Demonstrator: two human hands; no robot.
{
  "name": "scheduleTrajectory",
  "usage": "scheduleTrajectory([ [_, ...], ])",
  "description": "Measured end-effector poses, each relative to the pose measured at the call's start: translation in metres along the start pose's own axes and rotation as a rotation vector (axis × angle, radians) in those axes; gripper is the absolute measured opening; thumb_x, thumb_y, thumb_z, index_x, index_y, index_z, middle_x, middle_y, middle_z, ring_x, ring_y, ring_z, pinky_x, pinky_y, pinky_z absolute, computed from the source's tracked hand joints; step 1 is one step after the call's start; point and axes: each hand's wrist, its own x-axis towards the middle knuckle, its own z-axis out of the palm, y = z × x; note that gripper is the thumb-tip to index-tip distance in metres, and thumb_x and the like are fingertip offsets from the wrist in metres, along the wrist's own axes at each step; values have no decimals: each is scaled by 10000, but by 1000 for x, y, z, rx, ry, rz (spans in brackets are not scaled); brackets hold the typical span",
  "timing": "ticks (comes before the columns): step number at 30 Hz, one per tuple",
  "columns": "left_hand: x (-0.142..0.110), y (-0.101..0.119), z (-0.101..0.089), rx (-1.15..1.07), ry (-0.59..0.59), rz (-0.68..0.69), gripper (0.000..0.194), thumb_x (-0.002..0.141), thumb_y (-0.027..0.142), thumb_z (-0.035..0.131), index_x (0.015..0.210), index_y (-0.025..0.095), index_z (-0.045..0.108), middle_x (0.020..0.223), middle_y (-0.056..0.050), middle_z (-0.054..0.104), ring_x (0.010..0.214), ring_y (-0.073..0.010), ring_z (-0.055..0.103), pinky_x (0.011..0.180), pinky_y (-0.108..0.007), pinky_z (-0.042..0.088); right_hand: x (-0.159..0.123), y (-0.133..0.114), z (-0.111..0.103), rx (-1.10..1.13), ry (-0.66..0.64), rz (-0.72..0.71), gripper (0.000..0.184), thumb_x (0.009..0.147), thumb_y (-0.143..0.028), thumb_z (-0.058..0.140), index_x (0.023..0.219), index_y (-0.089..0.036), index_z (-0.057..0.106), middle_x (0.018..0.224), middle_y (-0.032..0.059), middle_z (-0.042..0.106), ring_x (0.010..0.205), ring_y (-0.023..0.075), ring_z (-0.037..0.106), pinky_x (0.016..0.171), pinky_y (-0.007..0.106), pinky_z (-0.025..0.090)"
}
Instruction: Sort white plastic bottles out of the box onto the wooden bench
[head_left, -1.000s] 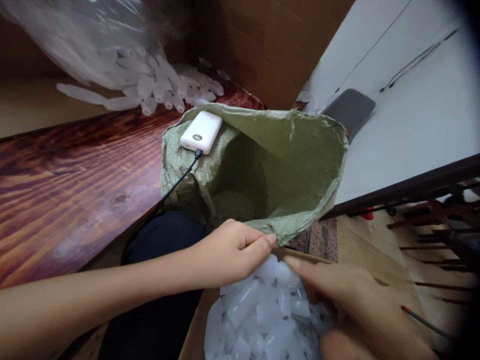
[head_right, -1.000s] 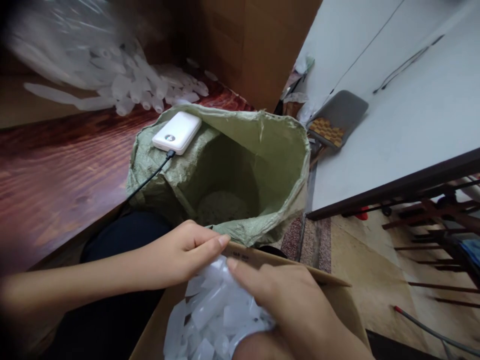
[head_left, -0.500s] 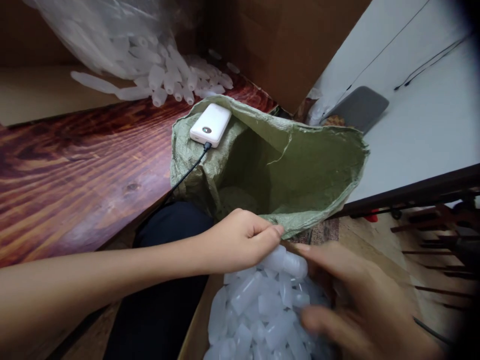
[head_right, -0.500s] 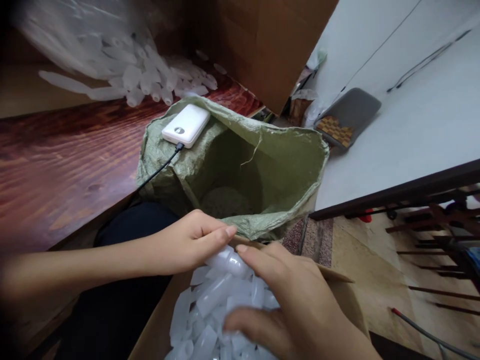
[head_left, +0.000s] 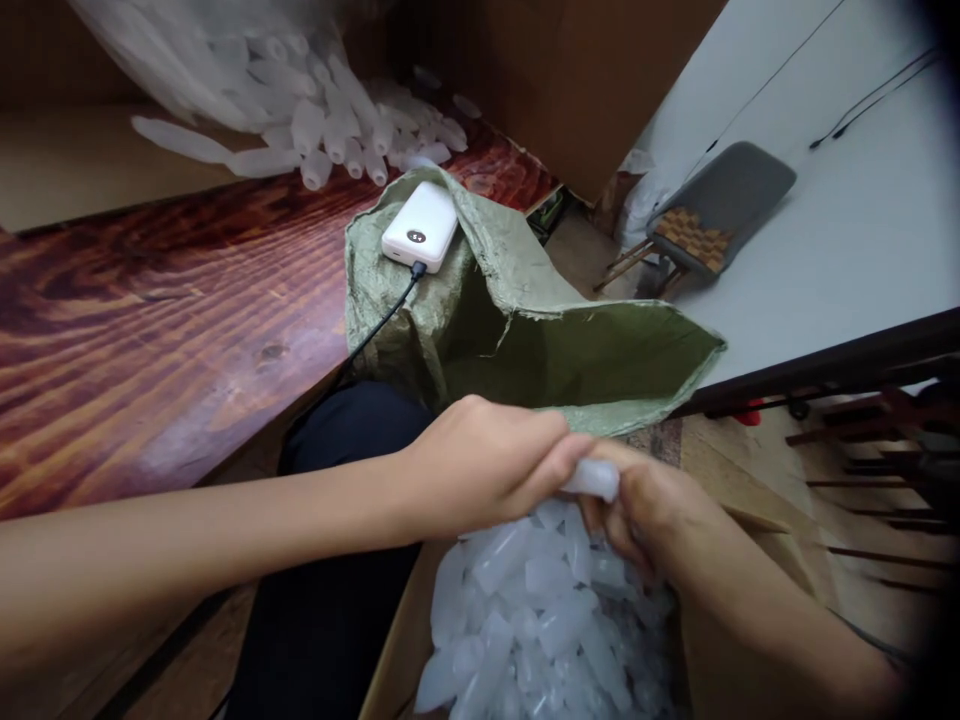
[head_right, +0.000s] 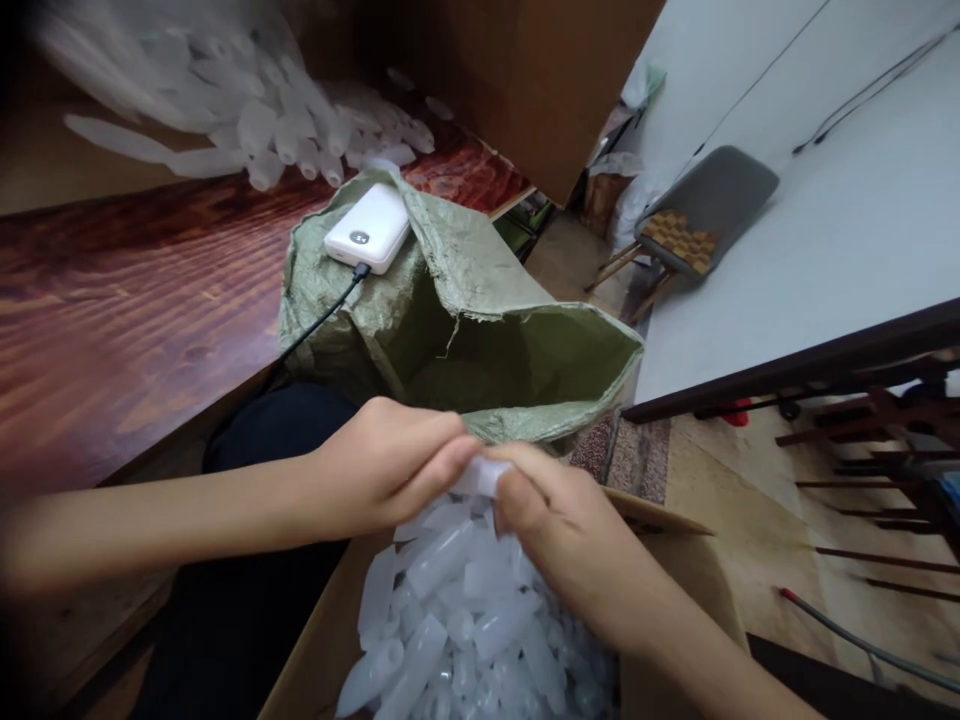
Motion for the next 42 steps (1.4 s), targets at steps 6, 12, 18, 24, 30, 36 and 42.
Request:
scheduleTrajectory([
  [6,2,-1,-4,-196,-97,-127,391,995,320,345,641,178,432,531,48,384,480,-80,393,507,-245,254,-1,-6,-1,-490,165,-359,160,965,-340,476,902,-220,562,743,-2,596,636,147,545,582,267,410],
  [12,1,0,-4,63,17,28,380,1000,348,317,751,173,544,636,4,532,557,-109,500,531,-246,323,-2,-10,4,-63,164,-144,222,914,-418,565,822,-216,549,679,-32,551,550,104,509,499,233,377],
  [18,16,-17,5,331,338,3,364,942,287,478,1267,126,448,1293,-172,483,1210,-269,499,984,-406,434,7,-13,-4,1033,-153,390,276,909,-451,567,900,-176,575,675,-65,522,353,1,319,329,131,251],
  [24,0,-3,8,572,-32,179,189,931,214,444,832,153,592,846,-82,614,802,-249,590,666,-369,478,7,-20,-13,1242,-210,458,311,974,-373,435,834,-134,577,609,-40,498,346,14,295,294,114,238],
  [30,-32,35,37,467,-581,142,364,880,544,545,945,196,630,783,-65,621,738,-259,585,628,-378,460,7,-26,-26,1266,-159,352,354,938,-416,484,735,-139,572,569,-32,467,352,17,323,305,130,258],
  [36,-64,56,72,723,-801,23,731,736,746,586,1094,112,645,976,-175,638,884,-305,571,708,-401,457,7,-26,-24,1205,-139,306,284,907,-399,561,750,-161,560,551,-40,481,347,28,384,308,138,302],
  [42,-83,76,87,675,-708,122,116,883,262,551,956,201,617,846,-72,612,764,-228,557,595,-327,423,1,-27,-20,1151,-163,286,281,928,-373,539,741,-163,532,502,-57,457,326,24,358,294,131,281],
])
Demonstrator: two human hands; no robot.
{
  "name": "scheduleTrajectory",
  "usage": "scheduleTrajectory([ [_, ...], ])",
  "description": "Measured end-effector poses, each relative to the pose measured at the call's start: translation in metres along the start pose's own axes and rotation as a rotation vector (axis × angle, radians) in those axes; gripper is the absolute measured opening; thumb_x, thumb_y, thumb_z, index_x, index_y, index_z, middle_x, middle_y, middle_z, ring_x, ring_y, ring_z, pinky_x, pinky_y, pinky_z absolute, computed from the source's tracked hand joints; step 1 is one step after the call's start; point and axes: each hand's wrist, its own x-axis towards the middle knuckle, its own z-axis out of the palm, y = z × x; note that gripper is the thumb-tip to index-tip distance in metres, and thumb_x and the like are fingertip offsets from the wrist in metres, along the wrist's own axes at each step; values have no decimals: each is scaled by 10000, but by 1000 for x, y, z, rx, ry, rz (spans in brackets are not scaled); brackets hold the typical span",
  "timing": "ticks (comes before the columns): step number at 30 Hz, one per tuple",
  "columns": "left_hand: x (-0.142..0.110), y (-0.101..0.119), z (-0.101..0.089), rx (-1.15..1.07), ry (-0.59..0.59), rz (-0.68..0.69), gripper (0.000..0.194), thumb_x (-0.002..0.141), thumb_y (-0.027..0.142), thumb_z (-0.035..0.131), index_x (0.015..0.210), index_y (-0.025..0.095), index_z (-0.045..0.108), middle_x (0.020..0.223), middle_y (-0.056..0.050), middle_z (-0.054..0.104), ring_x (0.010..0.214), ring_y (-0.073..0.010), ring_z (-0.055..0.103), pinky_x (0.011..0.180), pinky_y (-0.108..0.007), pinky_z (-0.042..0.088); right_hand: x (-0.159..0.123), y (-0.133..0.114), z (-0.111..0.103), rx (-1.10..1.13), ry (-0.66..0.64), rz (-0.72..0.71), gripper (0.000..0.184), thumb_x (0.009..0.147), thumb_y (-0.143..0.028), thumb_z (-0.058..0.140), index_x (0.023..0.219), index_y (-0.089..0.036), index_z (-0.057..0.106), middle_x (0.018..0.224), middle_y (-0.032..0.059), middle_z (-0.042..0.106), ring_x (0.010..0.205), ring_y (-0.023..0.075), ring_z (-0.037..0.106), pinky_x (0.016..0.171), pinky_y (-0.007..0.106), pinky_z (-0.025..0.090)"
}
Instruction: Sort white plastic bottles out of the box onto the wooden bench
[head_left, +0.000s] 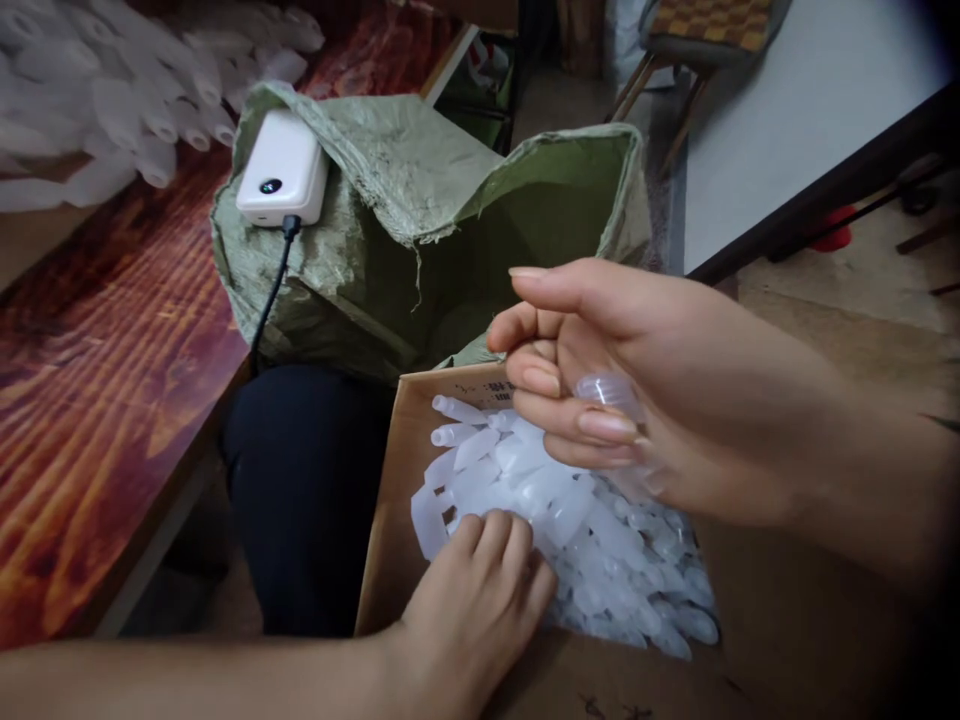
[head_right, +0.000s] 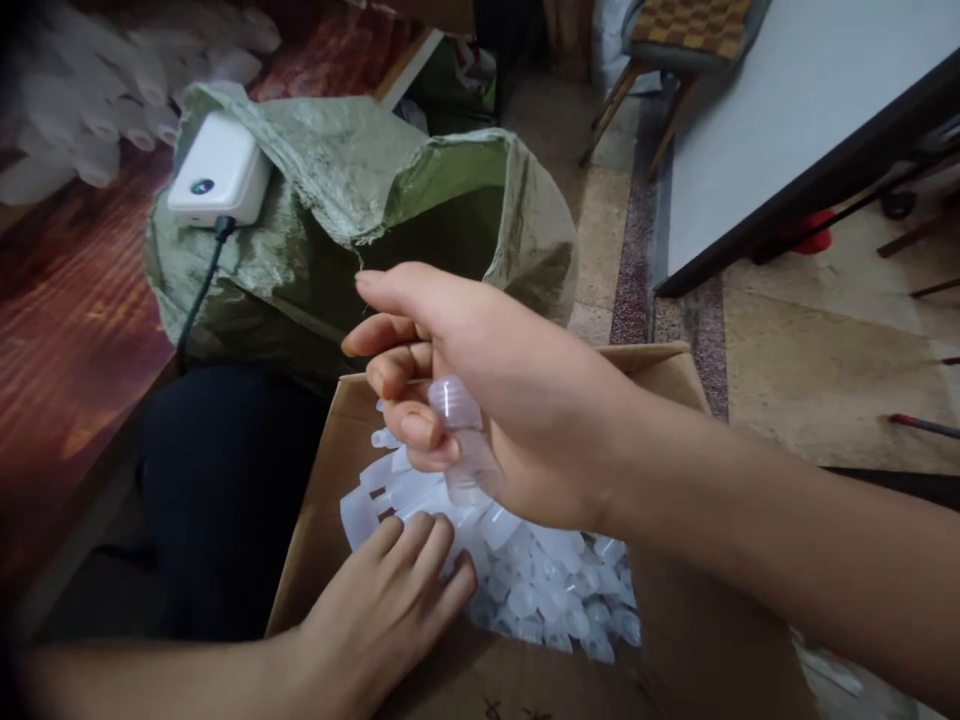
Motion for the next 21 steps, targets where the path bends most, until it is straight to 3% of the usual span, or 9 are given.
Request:
scheduleTrajectory([
  [3,-3,4,3,-53,-64,-5,57,864,187,527,858,202,581,758,-61,588,700,-224,558,566,-321,428,-2,2,-1,-43,-18,-38,274,910,-384,571,756,-160,537,522,-52,475,341,25,366,304,134,285],
  [8,-4,1,4,-92,-299,26,167,847,214,548,1012,190,568,795,-101,624,721,-260,594,604,-361,477,-2,4,-3,-108,-26,-91,248,925,-354,539,778,-154,555,572,-30,490,366,33,369,310,139,288],
  [11,1,2,6,-152,-353,0,202,851,240,548,1044,184,569,834,-128,642,779,-294,616,622,-383,501,-1,5,-3,-127,-16,-113,198,908,-311,555,788,-154,561,622,-9,513,397,43,389,319,142,309],
  [14,7,1,7,-219,-346,-32,209,810,161,547,1016,188,577,837,-131,649,797,-309,630,640,-404,518,-1,7,-1,-91,50,-67,76,843,-143,567,770,-151,548,675,11,525,451,47,428,333,117,333],
  [16,8,-3,5,-292,-318,-51,220,793,138,536,1000,202,580,838,-120,648,792,-310,634,639,-414,523,0,11,-2,-59,78,37,112,810,-48,521,753,-142,539,670,17,514,456,39,425,333,93,325],
  [21,-5,-25,-11,-626,-150,-155,301,817,197,547,1114,233,572,959,-84,628,831,-258,619,696,-387,522,4,23,-9,-116,49,276,174,846,-29,450,728,-123,536,600,3,490,426,32,402,317,77,319],
])
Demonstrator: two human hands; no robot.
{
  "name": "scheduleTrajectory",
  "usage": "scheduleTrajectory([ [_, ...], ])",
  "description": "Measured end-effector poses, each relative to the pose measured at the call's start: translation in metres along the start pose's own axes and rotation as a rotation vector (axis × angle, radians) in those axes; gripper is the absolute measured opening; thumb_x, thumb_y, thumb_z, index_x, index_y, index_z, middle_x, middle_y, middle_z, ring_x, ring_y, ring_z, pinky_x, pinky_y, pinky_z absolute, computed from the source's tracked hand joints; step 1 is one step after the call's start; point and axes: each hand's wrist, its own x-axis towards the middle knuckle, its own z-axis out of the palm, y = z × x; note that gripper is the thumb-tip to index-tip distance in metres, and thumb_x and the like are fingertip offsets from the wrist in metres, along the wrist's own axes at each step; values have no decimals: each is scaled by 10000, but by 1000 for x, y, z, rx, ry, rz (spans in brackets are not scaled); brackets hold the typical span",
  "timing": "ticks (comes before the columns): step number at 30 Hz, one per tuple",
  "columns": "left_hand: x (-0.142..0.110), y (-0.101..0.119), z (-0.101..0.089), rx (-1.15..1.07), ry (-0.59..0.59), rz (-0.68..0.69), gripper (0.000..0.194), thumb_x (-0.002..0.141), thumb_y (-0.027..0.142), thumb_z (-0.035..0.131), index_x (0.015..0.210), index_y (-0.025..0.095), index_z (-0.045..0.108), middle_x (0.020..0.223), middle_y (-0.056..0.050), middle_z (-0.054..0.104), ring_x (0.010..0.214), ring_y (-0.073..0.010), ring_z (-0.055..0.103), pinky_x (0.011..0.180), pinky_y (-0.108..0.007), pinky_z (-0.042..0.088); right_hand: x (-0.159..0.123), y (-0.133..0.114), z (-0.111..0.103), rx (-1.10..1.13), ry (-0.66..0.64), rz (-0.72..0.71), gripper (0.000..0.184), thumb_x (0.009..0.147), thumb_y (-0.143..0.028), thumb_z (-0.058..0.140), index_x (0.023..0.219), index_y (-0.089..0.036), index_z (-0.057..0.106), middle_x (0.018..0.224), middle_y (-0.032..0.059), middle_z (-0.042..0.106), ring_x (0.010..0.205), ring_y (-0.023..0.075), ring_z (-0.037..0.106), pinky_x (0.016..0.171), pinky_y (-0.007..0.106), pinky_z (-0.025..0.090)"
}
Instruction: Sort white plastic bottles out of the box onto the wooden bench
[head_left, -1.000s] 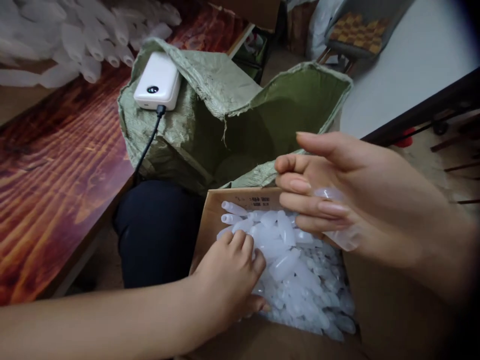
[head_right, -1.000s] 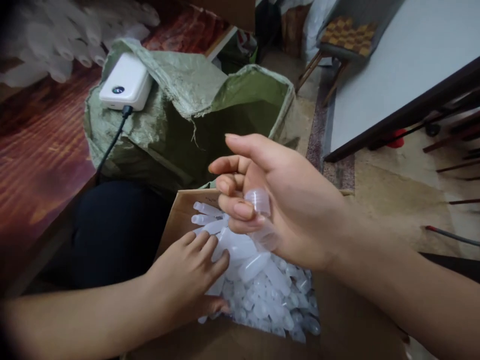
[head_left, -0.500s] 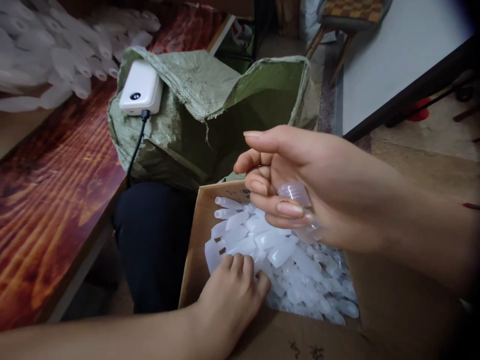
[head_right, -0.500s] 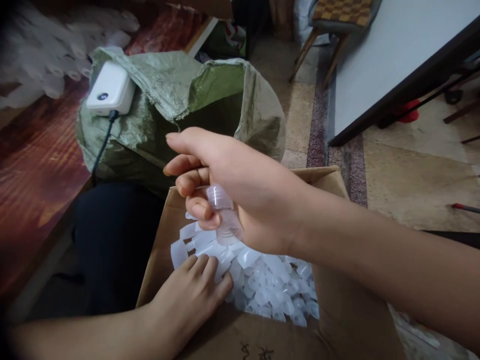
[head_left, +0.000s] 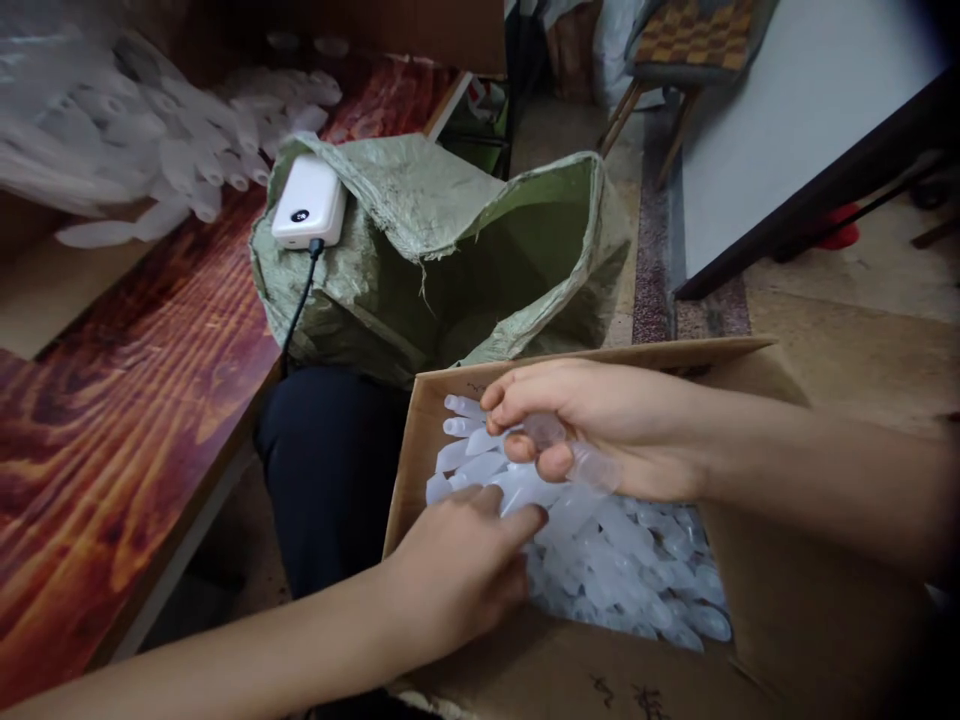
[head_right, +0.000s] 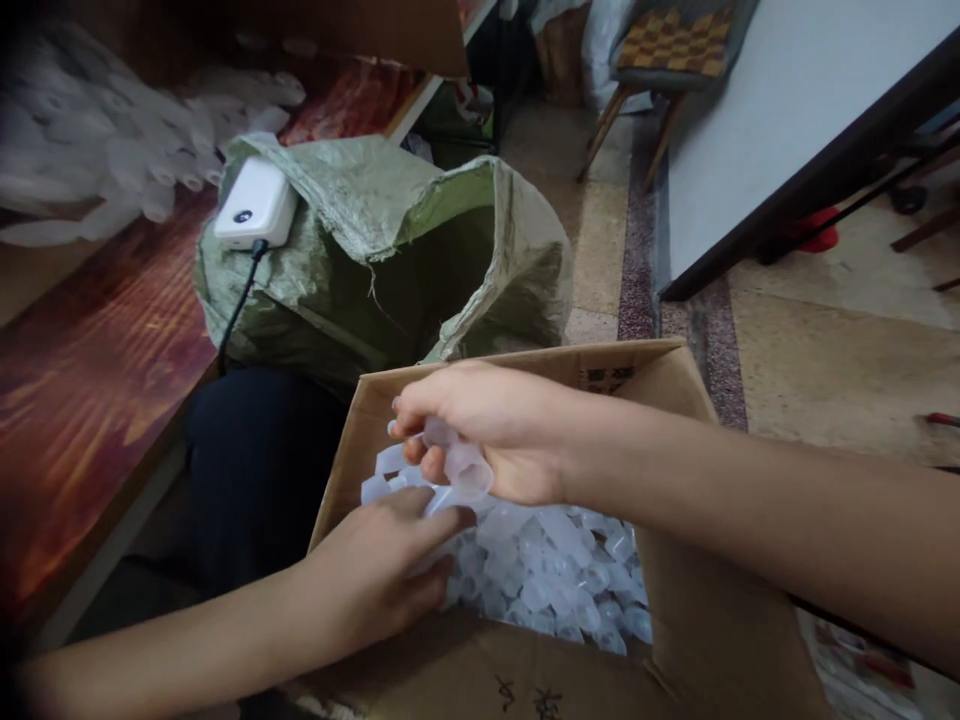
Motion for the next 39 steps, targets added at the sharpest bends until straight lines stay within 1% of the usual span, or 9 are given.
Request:
scheduleTrajectory([
  [4,-10,-15,-15,-469,290,-91,242,855,216,575,1093,248,557,900,-5,609,770,-154,580,668,-253,476,4,-1,-2,-4,-40,-3,205,907,-185,498,720,-123,556,607,-9,500,405,27,411,313,82,352],
  [9,-11,-28,-21,-976,579,-242,260,839,376,666,960,233,485,671,63,461,519,-78,412,433,-159,350,10,9,-4,-20,101,44,146,895,-274,542,797,-167,552,666,-6,548,471,72,523,419,149,486],
  [13,-15,-29,-26,-1013,668,-190,287,796,369,727,915,225,509,747,40,527,577,-81,483,481,-163,447,18,24,-5,-123,89,150,110,904,-285,523,908,-183,563,722,-12,562,514,82,559,442,164,474],
  [17,-22,-32,-29,-848,836,-111,265,780,348,750,869,202,548,887,-9,567,748,-123,565,541,-174,500,26,28,-4,-236,51,113,118,898,-298,553,909,-183,575,734,-29,511,543,64,517,441,141,384],
  [22,-27,-41,-38,-704,972,26,253,783,297,765,826,176,547,907,-17,568,765,-104,572,582,-165,506,26,22,-2,-596,-6,-81,317,928,-485,555,870,-173,551,702,-33,512,539,69,452,470,180,339],
  [25,-28,-44,-48,-659,1043,1,252,787,303,761,797,175,545,886,-15,572,758,-102,568,567,-163,487,21,16,0,-696,32,-236,380,929,-550,530,839,-181,534,617,-54,472,548,78,417,502,195,331],
  [29,-27,-44,-58,-713,1080,-126,256,802,339,744,775,180,545,840,-6,591,739,-108,581,584,-186,481,13,11,3,-847,144,-338,438,928,-576,506,1184,-227,572,707,-22,552,613,128,502,533,240,387],
  [34,-25,-43,-58,-909,1039,-170,279,801,375,736,783,176,541,827,3,586,670,-110,606,525,-193,468,11,14,0,-1253,196,-751,411,966,-440,451,1318,-257,562,1231,96,634,1088,275,600,882,429,497],
  [39,-24,-43,-58,-914,1074,-198,294,804,368,732,740,168,525,822,5,592,692,-102,598,560,-183,484,13,15,-2,-1551,255,-1006,369,963,-288,489,1320,-212,548,1198,85,660,1076,226,626,926,367,501],
])
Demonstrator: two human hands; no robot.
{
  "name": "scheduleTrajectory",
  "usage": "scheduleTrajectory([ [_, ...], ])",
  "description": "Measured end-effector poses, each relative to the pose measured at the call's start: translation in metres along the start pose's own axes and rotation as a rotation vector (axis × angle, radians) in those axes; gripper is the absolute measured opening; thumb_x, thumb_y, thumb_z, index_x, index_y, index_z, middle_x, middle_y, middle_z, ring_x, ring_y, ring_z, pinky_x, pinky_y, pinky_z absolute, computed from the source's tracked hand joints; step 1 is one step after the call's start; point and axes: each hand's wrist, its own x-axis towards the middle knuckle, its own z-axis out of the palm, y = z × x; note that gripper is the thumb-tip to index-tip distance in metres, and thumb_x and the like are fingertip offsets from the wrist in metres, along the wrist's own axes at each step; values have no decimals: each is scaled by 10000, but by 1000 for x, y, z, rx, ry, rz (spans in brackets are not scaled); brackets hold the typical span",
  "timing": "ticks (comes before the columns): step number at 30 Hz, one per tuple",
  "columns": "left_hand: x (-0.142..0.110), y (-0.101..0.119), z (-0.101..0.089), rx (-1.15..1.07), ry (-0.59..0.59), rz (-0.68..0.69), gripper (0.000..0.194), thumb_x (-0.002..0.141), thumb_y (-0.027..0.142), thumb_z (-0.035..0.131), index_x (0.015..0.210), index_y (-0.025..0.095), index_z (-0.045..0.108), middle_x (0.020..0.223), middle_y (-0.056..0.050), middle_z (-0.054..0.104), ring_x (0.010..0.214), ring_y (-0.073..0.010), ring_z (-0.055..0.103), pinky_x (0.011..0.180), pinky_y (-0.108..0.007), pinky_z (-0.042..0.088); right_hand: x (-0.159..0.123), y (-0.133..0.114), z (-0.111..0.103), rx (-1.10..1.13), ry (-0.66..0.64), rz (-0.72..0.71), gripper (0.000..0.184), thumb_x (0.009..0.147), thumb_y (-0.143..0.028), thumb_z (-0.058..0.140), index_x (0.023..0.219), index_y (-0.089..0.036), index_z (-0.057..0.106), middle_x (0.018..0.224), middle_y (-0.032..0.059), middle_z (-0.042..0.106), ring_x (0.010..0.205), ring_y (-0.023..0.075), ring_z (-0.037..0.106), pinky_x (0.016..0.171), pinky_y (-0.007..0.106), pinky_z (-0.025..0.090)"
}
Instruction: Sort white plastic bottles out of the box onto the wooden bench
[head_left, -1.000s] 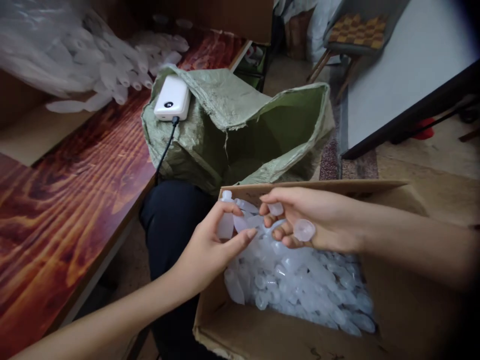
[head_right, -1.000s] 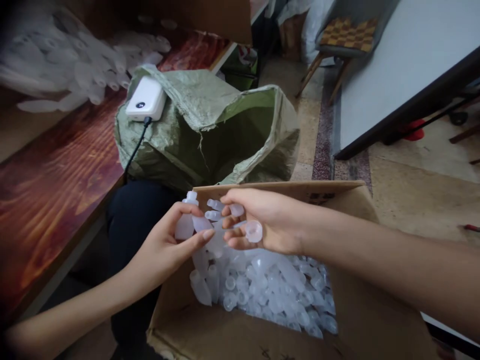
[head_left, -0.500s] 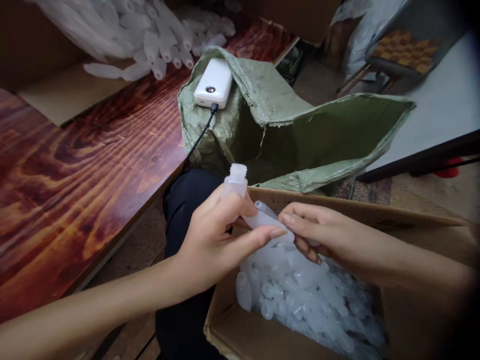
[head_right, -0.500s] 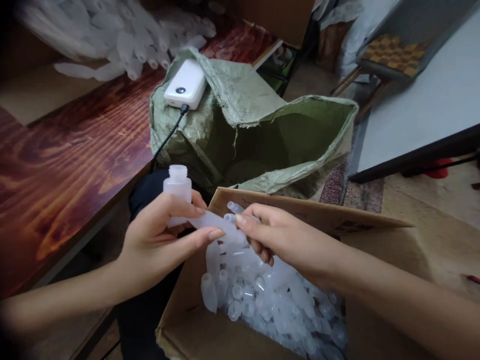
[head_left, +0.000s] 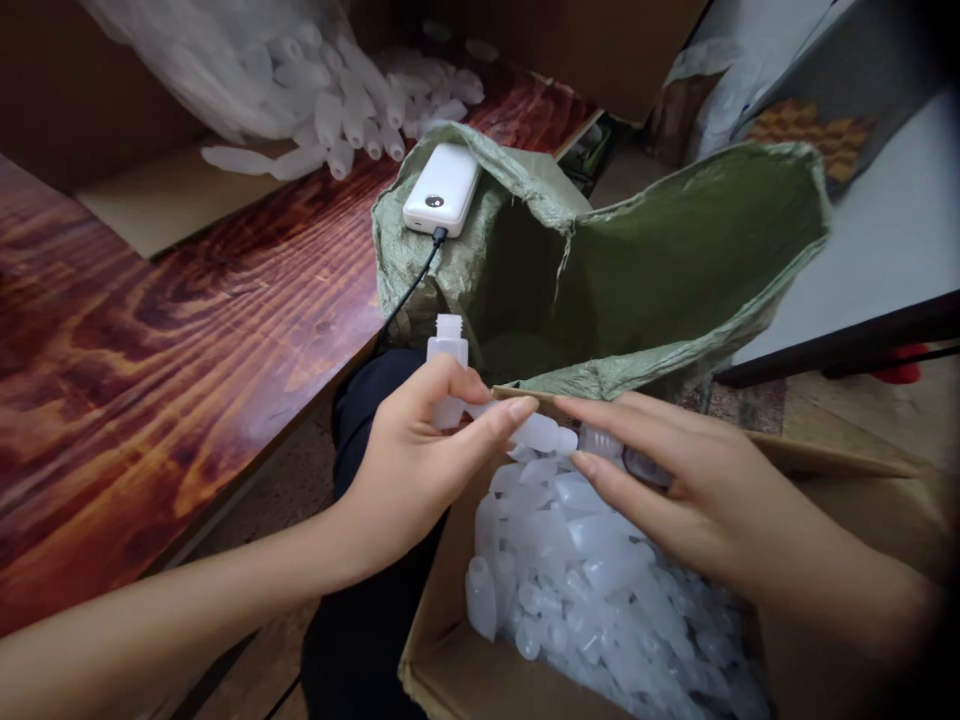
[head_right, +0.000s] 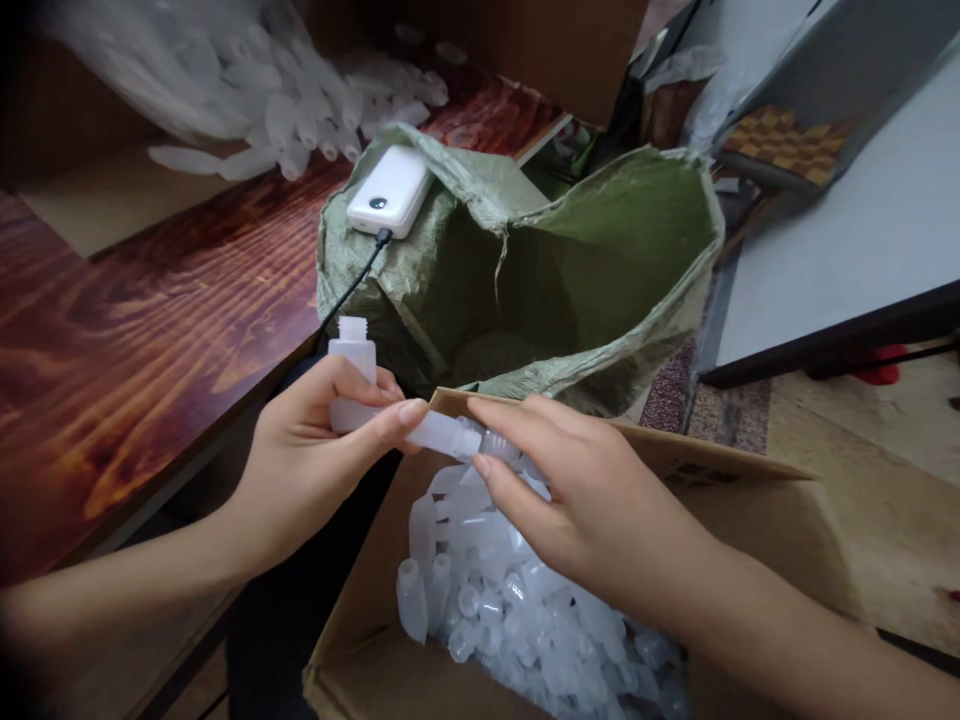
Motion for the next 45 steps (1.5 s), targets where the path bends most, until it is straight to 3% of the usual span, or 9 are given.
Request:
scheduleTrajectory([
  [7,2,2,3,-148,-19,-109,336,778,369,754,705,169,494,764,26,568,641,-90,614,559,-185,516,-5,-1,6,-22,0,-1,143,940,-279,539,1068,-220,561,973,52,701,853,203,688,712,305,538],
  [15,8,9,3,-561,-143,-357,384,774,327,763,663,161,435,597,37,583,538,-83,614,512,-175,520,-9,-7,13,-148,224,-220,245,951,-205,515,1190,-245,477,1032,77,726,913,231,710,741,328,549],
  [18,6,10,4,-586,-155,-371,385,760,313,776,673,161,433,610,33,594,547,-88,625,504,-169,519,-10,-9,11,-143,136,-109,151,973,-337,493,1026,-226,580,869,57,730,761,223,707,636,320,519],
  [20,5,10,4,-583,-146,-348,376,758,307,777,681,160,440,612,38,590,550,-85,622,523,-183,539,-11,-9,8,-128,77,-9,295,979,-459,447,940,-219,614,754,40,694,658,208,673,568,309,480],
  [25,6,8,3,-585,-132,-315,386,762,316,770,664,160,430,595,40,575,578,-99,631,533,-200,556,-21,3,3,-239,180,-255,533,929,-553,493,1354,-236,440,782,45,695,606,228,644,562,337,461],
  [32,4,5,0,-532,-158,-307,378,778,351,748,675,163,437,597,29,596,532,-96,613,513,-201,525,-33,11,6,-361,171,-348,527,958,-476,433,1433,-259,361,678,32,648,556,243,616,540,359,432],
  [35,5,5,0,-533,-154,-303,387,773,361,749,674,166,430,587,36,579,527,-97,605,512,-206,524,-28,10,6,-390,136,-317,452,951,-446,491,1331,-201,465,752,42,685,623,228,652,570,338,457],
  [41,3,1,3,-486,-187,-280,382,799,383,716,674,168,426,614,22,583,533,-103,598,503,-209,510,-16,-8,14,-588,301,-443,154,976,-303,466,1002,-168,536,666,22,619,534,194,578,518,319,382],
  [45,-6,-2,4,-365,-208,-229,361,847,431,648,698,176,441,650,29,566,511,-103,582,484,-219,483,-16,-17,20,-410,229,-344,223,993,-272,383,831,-188,511,597,-12,545,486,148,532,491,287,361],
])
